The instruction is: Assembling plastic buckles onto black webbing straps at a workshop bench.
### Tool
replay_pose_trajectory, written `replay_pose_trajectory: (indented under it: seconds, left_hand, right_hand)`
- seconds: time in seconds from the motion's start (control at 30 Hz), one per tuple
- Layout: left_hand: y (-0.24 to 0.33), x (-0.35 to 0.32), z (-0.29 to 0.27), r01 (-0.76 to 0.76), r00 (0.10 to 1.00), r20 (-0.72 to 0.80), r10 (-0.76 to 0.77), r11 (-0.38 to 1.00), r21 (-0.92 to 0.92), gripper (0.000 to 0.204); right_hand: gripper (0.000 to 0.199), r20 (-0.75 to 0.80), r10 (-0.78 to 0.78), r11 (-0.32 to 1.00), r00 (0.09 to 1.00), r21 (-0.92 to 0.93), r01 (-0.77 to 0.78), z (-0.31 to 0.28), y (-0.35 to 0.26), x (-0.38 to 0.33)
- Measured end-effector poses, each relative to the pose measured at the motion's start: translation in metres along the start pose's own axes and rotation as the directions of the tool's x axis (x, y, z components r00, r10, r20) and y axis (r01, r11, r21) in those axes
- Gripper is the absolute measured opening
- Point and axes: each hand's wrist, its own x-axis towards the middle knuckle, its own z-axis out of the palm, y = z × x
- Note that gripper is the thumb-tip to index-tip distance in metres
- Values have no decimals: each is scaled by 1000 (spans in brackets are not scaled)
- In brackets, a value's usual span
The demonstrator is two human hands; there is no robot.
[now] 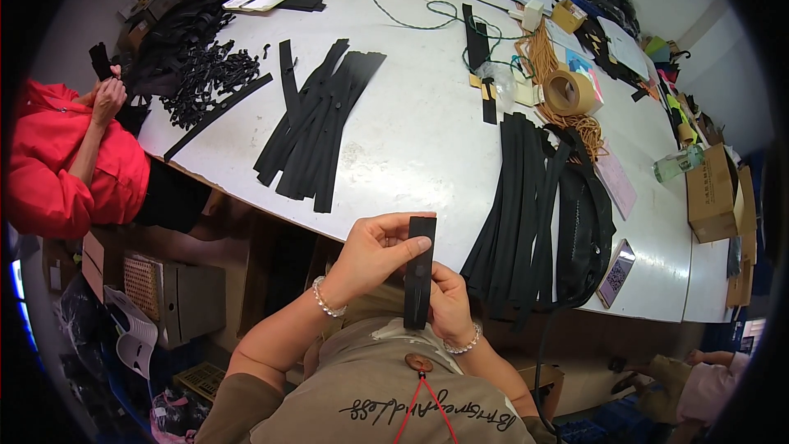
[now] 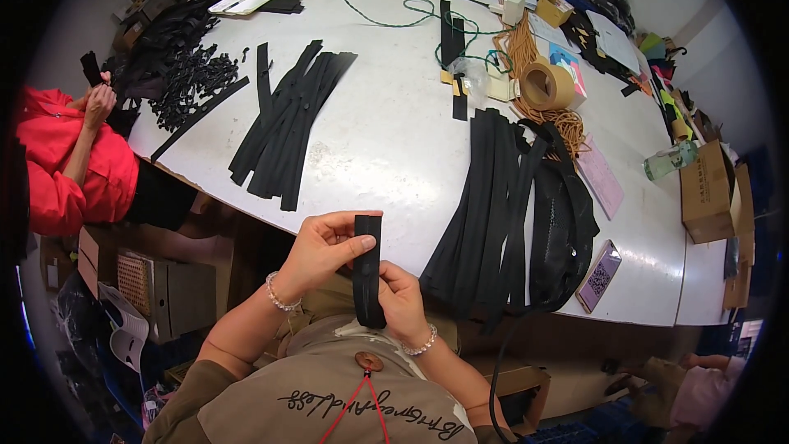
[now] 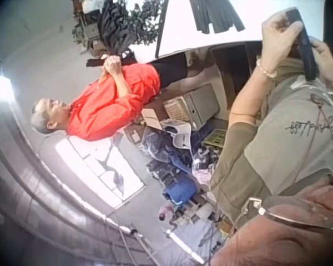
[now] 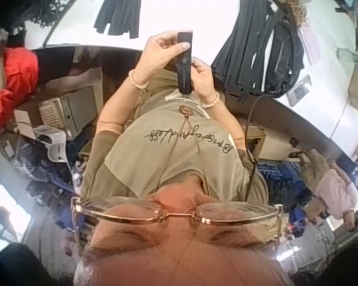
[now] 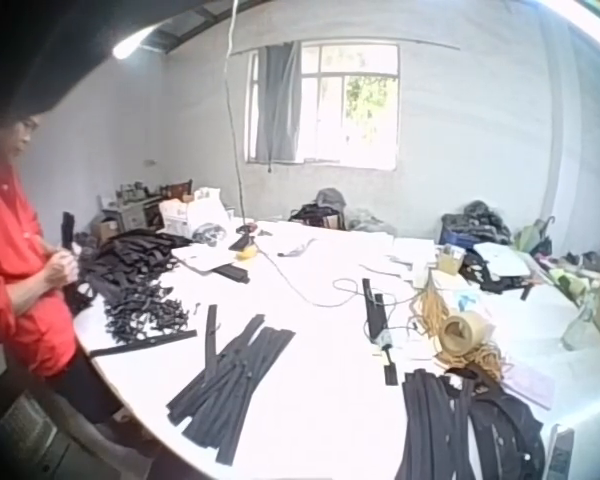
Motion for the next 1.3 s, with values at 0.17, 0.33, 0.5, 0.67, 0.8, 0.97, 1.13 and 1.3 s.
replay_pose_trajectory:
  seconds: [0.17,0.33,0.5,0.67,0.8,0.97,1.13,1.3]
  left_hand:
    - [-2,-1,3,1,999,-33,-2,1000,-23,20]
    - [-4,0,1,11,999,-30,-11,1000,-20,19]
    - [-6,1,0,12,1000,-24,-13,1000,-16,20]
    - [-14,4,2,-4,1000,-28,4,1000,-9,20]
    - [-20,5,4,17,1000,14,-17,1000,9,17]
    - [-22,5,5,18,999,-32,-18,1000,-19,15]
    - [-22,8,7,20,998,-55,-20,1000,-15,14]
    - [-22,12,9,33,995,-97,-37,998,-44,14]
  right_hand:
    - [18,24,-9,999,1000,33,8,-3,2,1]
    - [18,15,-23,999,1000,35,22,-3,4,2]
    - [18,7,-20,999,1000,44,20,-3,6,3]
    - [16,-31,-74,995,997,70,76,-9,14,6]
    - [15,-92,-99,987,991,117,109,-12,17,9]
    - [14,-114,-129,989,985,58,136,-8,14,11]
    - [14,-103,-178,984,979,-27,176,-9,12,13]
    - [14,-108,-225,970,968,-117,212,-7,7,17]
